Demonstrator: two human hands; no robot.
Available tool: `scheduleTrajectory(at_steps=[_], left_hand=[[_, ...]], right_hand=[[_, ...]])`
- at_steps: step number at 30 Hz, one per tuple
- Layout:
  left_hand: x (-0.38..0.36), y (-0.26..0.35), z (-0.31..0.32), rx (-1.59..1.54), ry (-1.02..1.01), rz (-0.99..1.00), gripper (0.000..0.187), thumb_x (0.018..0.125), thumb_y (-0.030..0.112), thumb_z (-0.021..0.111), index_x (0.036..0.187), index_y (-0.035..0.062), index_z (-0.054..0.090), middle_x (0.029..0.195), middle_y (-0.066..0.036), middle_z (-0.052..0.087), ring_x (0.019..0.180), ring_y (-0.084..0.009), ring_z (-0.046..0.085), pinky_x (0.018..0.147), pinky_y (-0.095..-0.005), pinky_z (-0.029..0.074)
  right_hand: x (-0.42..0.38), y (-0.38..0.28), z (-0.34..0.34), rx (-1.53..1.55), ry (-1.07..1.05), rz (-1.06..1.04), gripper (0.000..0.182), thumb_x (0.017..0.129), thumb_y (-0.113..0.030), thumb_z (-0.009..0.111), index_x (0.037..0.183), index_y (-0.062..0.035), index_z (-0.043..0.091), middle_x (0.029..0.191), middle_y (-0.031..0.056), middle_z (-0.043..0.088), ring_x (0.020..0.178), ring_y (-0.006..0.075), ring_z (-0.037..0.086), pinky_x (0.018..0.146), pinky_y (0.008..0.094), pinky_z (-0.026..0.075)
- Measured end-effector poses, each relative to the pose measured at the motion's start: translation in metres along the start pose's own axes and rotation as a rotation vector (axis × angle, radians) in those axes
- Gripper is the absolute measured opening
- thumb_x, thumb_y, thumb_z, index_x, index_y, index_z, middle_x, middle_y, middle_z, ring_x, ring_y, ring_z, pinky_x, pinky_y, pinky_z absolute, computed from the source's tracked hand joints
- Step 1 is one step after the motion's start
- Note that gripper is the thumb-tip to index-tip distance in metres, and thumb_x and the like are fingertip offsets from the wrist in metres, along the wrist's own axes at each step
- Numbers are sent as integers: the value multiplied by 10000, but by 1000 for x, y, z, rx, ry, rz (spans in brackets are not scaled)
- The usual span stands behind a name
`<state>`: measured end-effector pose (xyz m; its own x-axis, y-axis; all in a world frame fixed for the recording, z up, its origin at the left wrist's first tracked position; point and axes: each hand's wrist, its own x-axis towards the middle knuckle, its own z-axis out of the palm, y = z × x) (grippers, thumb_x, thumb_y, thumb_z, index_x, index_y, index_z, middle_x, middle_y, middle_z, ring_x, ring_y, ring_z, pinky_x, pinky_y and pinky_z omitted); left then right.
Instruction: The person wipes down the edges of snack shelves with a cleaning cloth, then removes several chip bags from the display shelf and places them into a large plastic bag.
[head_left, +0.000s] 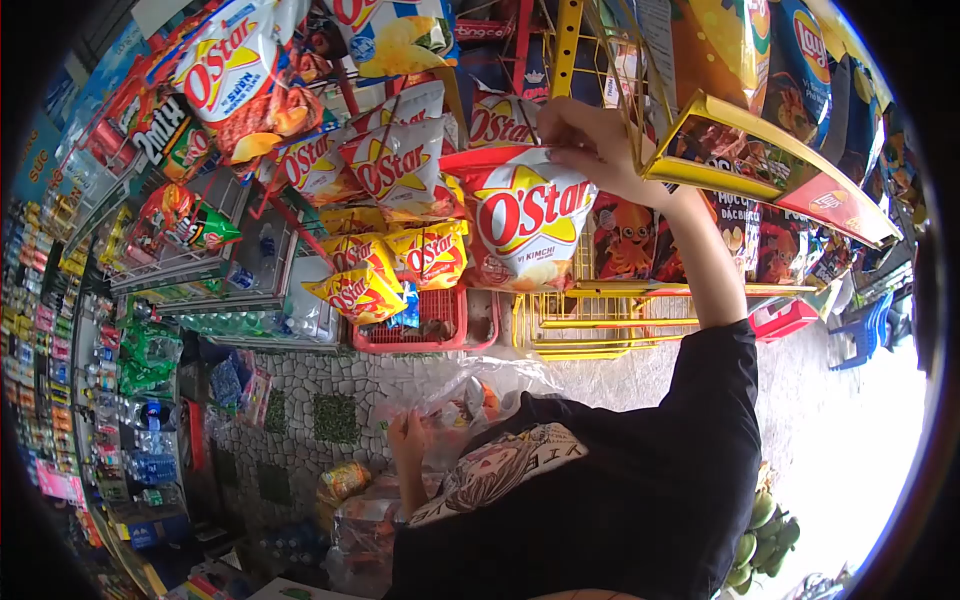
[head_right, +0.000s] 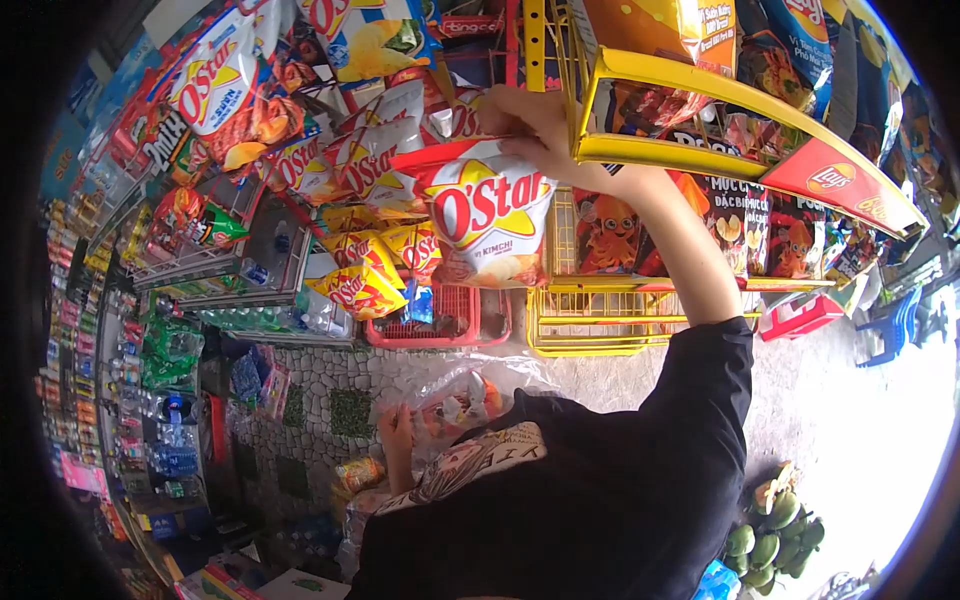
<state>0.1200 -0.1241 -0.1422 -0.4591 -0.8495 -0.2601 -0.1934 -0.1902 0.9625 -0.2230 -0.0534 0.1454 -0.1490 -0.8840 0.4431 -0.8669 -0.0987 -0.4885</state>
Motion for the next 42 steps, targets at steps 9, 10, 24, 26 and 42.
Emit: scheduleTrajectory(at_steps=[9, 10, 24, 26, 42], left_hand=[[20, -15, 4, 117, 11, -95, 199, 780, 123, 454, 633, -6, 490, 477, 5, 425, 398, -42, 347, 362, -202, 264], [25, -24, 3, 120, 13, -51, 200, 779, 123, 456, 631, -6, 494, 475, 8, 420, 398, -38, 339, 361, -204, 253], [35, 5, 22, 162, 16, -13, 192, 778, 125, 458, 648, -9, 503, 479, 16, 407, 412, -30, 317, 367, -205, 223], [39, -2, 21, 153, 9, 27, 187, 778, 125, 460, 656, -9, 504, 500, 7, 434, 429, -27, 330, 380, -200, 237], [44, -15, 30, 156, 14, 36, 182, 775, 92, 454, 632, -17, 476, 536, 4, 435, 503, -34, 350, 425, -206, 278]], right_hand=[[2, 20, 5, 115, 48, -121, 121, 682, 40, 517, 777, -9, 460, 728, 60, 526, 657, 126, 515, 593, 235, 403], [4, 27, 6, 326, 54, -35, 138, 672, 42, 530, 771, -17, 454, 715, 53, 529, 650, 110, 508, 589, 226, 399], [18, 52, -3, 775, -350, 345, 217, 633, -42, 608, 829, 4, 525, 703, 30, 544, 677, 81, 507, 634, 203, 390], [15, 46, -2, 645, -318, 309, 176, 644, -34, 599, 810, 5, 552, 710, 29, 544, 680, 82, 510, 629, 203, 400], [-1, 51, 12, 119, -111, -213, 189, 668, -4, 548, 854, 19, 525, 753, 101, 530, 685, 201, 525, 589, 280, 407]])
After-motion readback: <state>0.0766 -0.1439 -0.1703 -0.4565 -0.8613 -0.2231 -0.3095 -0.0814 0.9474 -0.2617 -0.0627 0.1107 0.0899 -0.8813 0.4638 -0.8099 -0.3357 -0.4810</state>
